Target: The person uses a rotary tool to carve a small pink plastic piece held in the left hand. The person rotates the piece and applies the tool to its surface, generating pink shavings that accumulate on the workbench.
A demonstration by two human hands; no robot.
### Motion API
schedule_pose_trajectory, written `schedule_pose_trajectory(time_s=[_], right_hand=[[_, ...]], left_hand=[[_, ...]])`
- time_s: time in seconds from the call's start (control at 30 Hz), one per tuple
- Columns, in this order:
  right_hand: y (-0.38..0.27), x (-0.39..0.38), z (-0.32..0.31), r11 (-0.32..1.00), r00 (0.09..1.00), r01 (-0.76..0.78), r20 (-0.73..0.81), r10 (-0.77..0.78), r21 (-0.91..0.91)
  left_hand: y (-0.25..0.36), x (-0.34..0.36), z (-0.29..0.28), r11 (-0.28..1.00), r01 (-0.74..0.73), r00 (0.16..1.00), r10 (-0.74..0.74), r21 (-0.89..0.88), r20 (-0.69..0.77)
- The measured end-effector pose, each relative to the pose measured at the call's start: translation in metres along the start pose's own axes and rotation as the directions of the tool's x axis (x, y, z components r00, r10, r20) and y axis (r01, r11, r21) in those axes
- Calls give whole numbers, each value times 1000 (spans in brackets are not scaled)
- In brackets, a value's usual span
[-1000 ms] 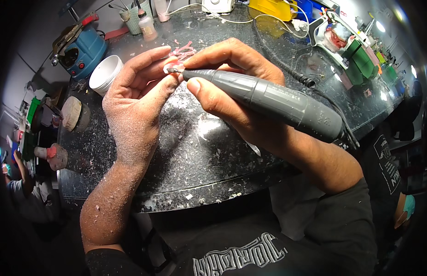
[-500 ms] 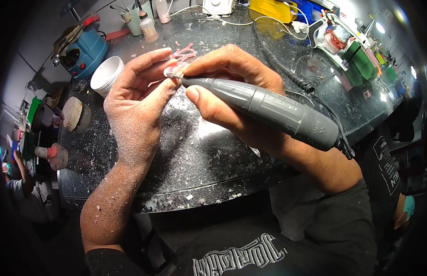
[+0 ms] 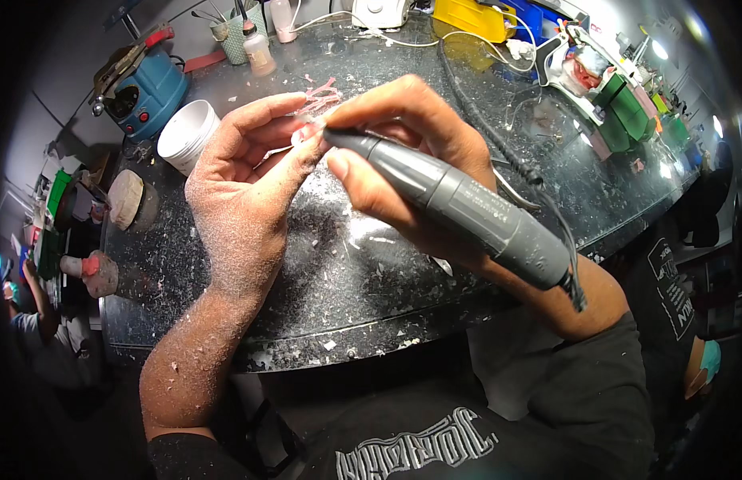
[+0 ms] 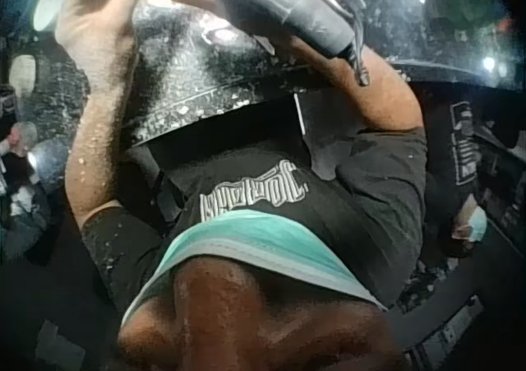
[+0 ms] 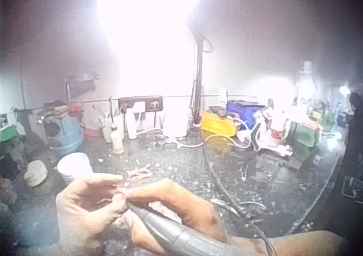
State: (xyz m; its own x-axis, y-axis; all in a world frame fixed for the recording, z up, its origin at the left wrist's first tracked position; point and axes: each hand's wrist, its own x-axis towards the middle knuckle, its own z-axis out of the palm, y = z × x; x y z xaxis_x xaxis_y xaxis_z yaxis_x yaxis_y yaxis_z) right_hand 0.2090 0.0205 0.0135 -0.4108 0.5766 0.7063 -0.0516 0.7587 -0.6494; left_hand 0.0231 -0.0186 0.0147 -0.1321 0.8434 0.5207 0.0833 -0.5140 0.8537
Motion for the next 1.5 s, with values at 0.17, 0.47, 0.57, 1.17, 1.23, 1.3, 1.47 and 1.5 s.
schedule_pose_trajectory(time_s=[0.17, 0.47, 0.57, 1.17, 1.23, 1.3, 1.47, 1.5], right_hand=[[4, -1, 2, 999, 999, 38, -13, -38, 29], [10, -2, 4, 999, 998, 42, -56, -40, 22], [8, 0, 3, 996, 995, 94, -26, -94, 8], [10, -1, 2, 995, 996, 95, -2, -95, -15], [8, -2, 3, 998, 998, 55, -10, -55, 21], [11, 0, 3, 988, 990, 142, 4, -143, 51], [-3, 5, 2, 994, 977, -58, -198, 75, 89], [-3, 6, 1, 998, 982, -35, -182, 44, 54]], left_hand=[[-1, 0, -3, 999, 27, 1000, -27, 24, -13], [1, 1, 4, 999, 29, 998, -31, -46, -47], [-2, 1, 0, 997, 32, 998, -35, -72, -45], [-3, -1, 4, 998, 19, 997, -24, -68, -74], [-6, -1, 3, 996, 16, 996, -24, -82, -87], [-6, -1, 2, 997, 1, 995, -9, -77, -95], [-5, 2, 5, 990, -11, 996, -3, -141, -94], [-4, 2, 5, 982, 4, 996, -21, -191, -86]])
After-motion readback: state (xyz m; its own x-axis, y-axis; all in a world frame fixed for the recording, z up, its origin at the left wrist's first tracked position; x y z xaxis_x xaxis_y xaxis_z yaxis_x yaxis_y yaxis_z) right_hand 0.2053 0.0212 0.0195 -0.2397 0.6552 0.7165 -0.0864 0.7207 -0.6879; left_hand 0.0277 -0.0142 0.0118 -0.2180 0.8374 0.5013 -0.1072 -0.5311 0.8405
